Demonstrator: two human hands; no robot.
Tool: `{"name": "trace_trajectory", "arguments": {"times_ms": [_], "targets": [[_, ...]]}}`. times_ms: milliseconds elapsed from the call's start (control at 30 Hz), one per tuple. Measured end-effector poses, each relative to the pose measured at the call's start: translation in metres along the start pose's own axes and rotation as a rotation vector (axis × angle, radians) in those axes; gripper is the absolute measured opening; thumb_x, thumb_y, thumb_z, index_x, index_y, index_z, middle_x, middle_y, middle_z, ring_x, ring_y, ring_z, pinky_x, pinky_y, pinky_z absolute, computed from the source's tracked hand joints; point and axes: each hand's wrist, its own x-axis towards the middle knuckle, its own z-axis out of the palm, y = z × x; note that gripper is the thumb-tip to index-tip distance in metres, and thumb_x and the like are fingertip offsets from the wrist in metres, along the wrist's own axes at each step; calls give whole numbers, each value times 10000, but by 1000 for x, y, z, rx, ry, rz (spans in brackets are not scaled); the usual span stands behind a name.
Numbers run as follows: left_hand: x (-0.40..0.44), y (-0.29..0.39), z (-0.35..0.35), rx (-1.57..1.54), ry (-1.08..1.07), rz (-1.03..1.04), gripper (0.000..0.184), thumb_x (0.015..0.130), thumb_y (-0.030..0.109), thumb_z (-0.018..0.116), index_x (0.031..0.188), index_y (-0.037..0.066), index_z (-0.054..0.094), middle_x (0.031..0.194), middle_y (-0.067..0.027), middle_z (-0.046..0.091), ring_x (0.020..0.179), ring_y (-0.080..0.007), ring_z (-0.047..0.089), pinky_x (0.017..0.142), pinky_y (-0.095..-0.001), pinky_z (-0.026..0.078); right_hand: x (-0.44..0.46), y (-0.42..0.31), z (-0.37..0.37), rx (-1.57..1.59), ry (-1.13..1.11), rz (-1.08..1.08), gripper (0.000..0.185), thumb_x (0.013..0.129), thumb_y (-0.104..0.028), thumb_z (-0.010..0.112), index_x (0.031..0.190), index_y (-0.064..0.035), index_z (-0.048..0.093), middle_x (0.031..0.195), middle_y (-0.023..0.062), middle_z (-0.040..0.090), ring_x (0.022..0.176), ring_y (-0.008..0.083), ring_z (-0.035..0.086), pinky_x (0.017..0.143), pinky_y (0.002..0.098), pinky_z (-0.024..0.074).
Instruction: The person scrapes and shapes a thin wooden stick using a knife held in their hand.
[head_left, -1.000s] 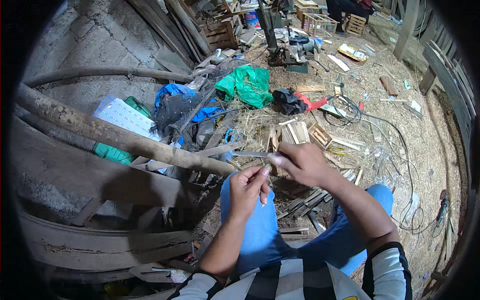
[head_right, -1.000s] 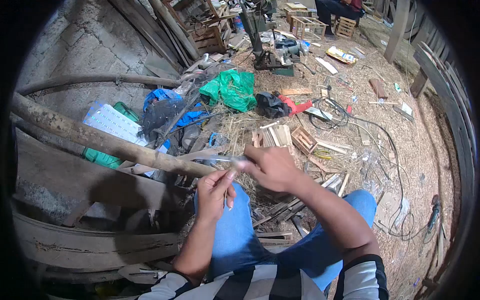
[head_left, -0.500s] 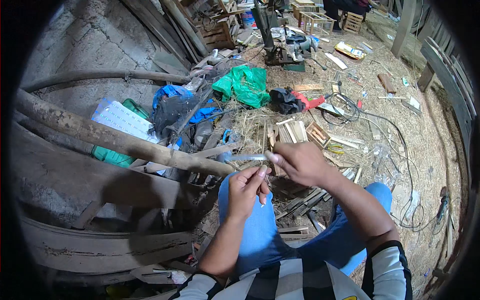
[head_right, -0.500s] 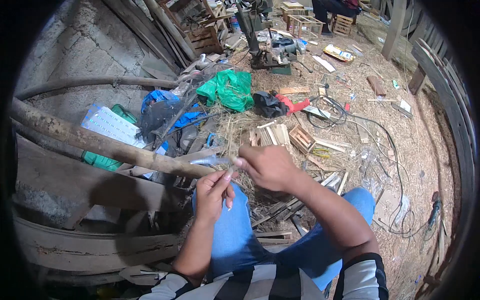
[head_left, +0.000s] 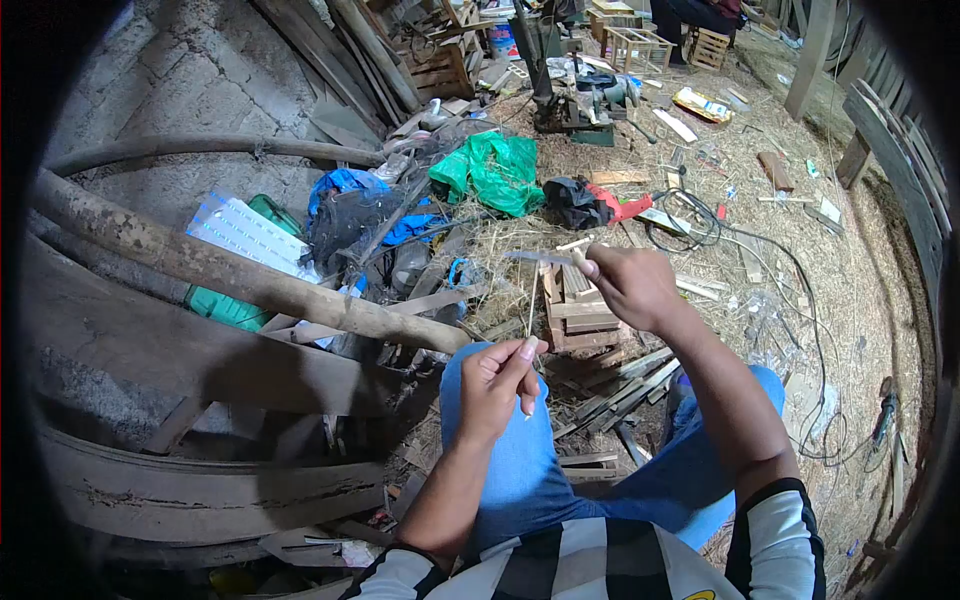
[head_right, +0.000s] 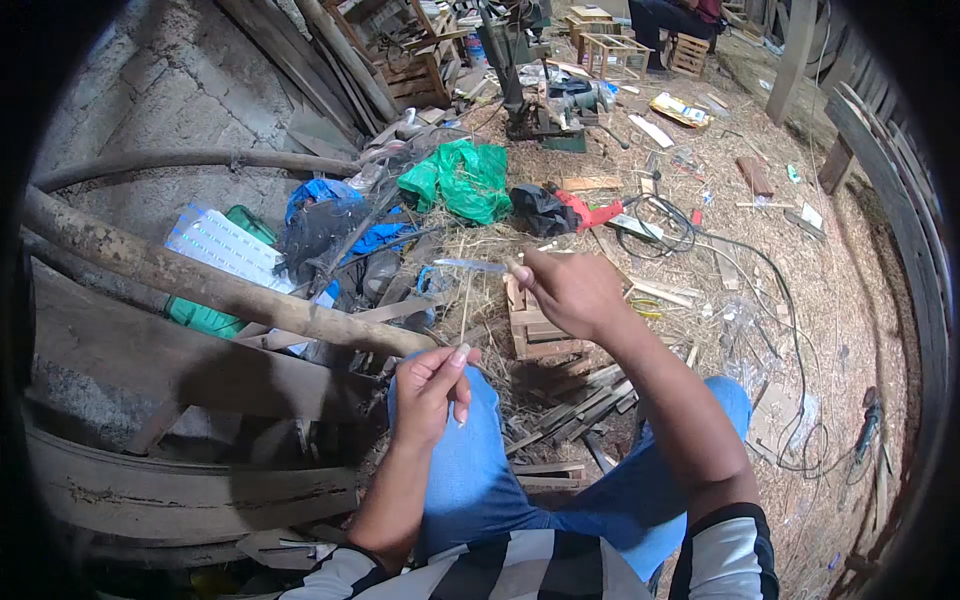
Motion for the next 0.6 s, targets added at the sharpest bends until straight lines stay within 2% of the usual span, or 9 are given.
{"name": "trace_trajectory", "arguments": {"times_ms": [167,233,433,500,600], "targets": [[4,-1,3,-2,34,-39,275,1042,200,631,1071,-62,710,588,-41,588,403,-98,497,392,-236,403,-19,-36,8,112,-102,-185,336,1029,-403,527,918,-89,570,751,156,643,726,423,647,621,538,482],[4,-3,5,36,32,55,283,1050,213,628,1094,-51,720,598,-29,601,416,-81,507,409,-228,396,-22,-43,6,114,-155,-253,323,1027,-393,528,918,-92,567,754,155,651,716,416,654,609,535,482],[5,-1,3,51,63,15,267,1044,194,634,1086,-54,722,596,-30,597,420,-82,506,407,-231,396,-14,-28,5,10,-187,-200,321,1031,-410,501,958,-107,582,786,131,683,716,407,677,598,542,502],[5,0,2,46,65,10,271,1045,196,633,1087,-57,721,596,-32,597,421,-83,506,407,-232,397,-12,-20,10,13,-108,-162,329,1037,-424,492,960,-118,583,773,136,687,710,405,676,597,542,499],[6,-1,3,43,69,2,277,1042,196,635,1074,-66,719,590,-36,591,412,-90,500,394,-233,392,-9,-12,7,2,-125,-115,357,1046,-459,473,980,-133,601,755,139,690,708,403,676,605,543,497]]}}
